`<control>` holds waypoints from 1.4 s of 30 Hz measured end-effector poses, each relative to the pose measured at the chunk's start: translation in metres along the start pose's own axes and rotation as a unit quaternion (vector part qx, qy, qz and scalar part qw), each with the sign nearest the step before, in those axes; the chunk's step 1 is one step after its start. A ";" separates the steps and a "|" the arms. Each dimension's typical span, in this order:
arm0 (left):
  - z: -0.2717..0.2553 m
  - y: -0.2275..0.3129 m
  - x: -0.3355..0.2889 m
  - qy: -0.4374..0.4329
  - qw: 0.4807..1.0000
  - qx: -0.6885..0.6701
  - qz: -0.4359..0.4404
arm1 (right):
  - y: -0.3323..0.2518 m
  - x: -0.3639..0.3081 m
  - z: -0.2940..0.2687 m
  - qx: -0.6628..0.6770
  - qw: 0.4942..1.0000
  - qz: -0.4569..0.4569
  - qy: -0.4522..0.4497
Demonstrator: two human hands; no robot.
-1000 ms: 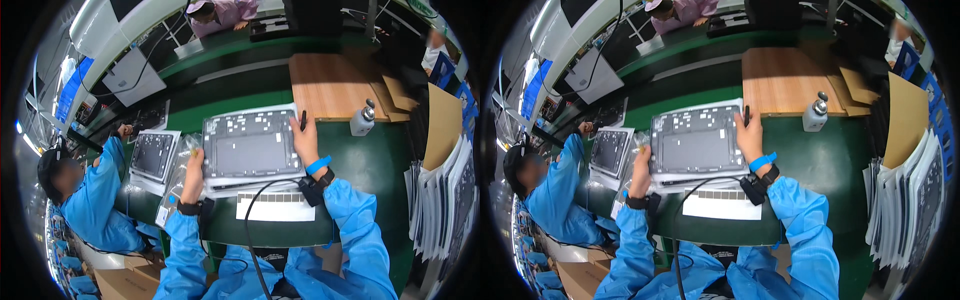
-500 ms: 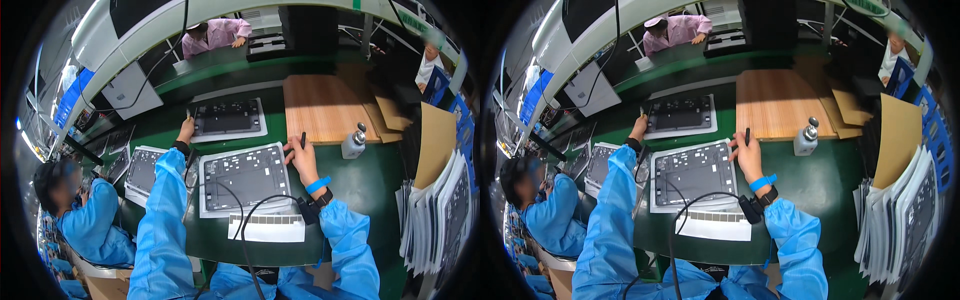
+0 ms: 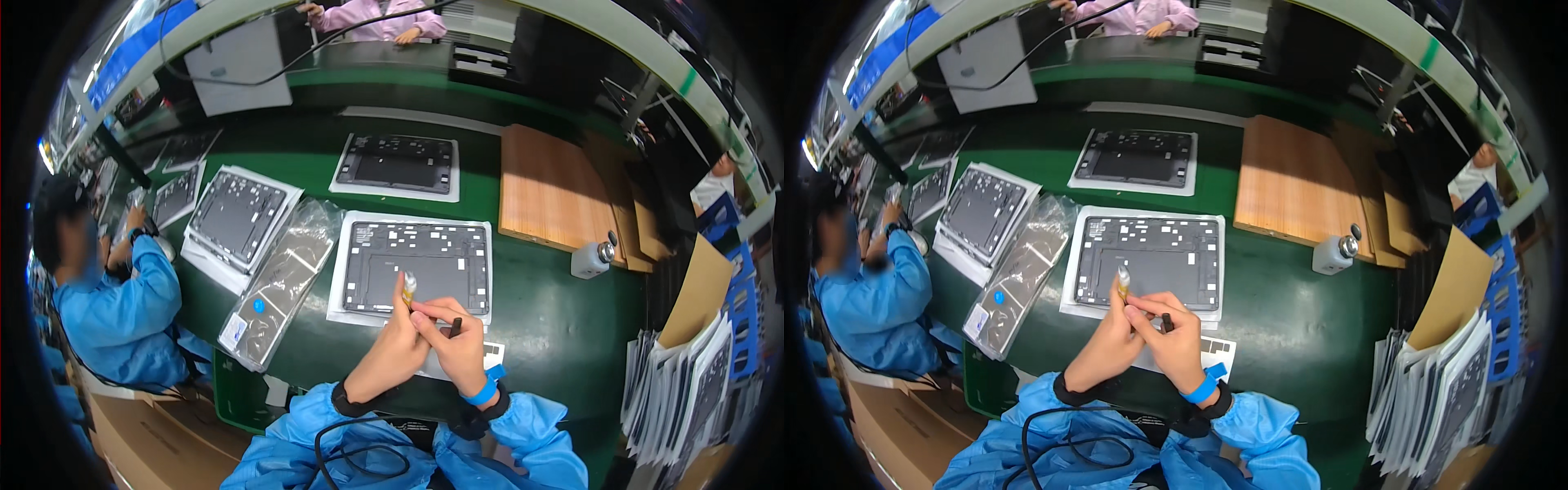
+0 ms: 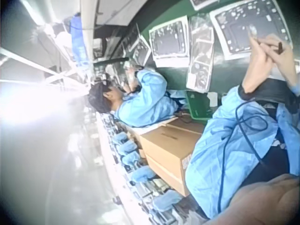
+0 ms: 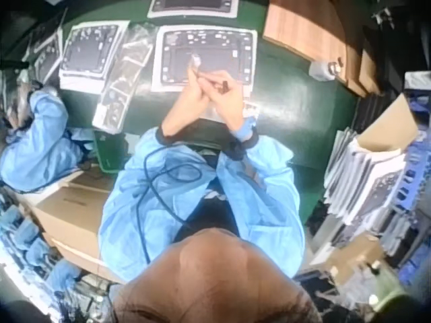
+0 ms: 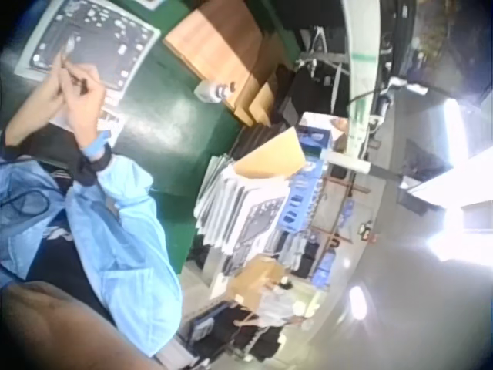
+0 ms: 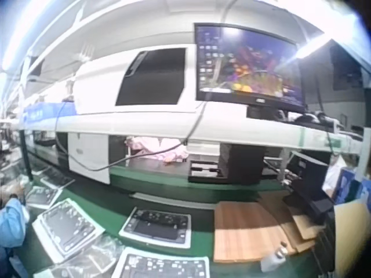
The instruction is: Apply yellow tape and inspect electronic panel assemblies on a production line.
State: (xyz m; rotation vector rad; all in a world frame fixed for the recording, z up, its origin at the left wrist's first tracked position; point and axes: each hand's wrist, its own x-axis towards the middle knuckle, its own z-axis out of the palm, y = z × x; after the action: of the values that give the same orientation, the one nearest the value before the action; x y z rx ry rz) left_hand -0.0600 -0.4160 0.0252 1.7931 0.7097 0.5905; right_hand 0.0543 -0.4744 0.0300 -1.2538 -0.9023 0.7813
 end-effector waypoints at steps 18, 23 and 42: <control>-0.053 -0.067 -0.014 0.024 0.897 0.429 0.104 | 0.046 0.169 -0.004 -0.414 0.903 0.037 -0.106; -0.056 -0.072 -0.015 0.028 0.898 0.430 0.094 | 0.054 0.177 0.004 -0.441 0.890 0.038 -0.110; -0.044 -0.030 -0.061 -0.097 0.951 -0.286 -0.072 | -0.004 -0.033 0.044 -0.214 0.969 -0.080 -0.090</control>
State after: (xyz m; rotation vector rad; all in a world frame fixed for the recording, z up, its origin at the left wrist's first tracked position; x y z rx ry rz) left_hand -0.1387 -0.4230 0.0074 1.2261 0.4658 0.4535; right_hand 0.0001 -0.4851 0.0331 -1.4766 -1.3552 0.5948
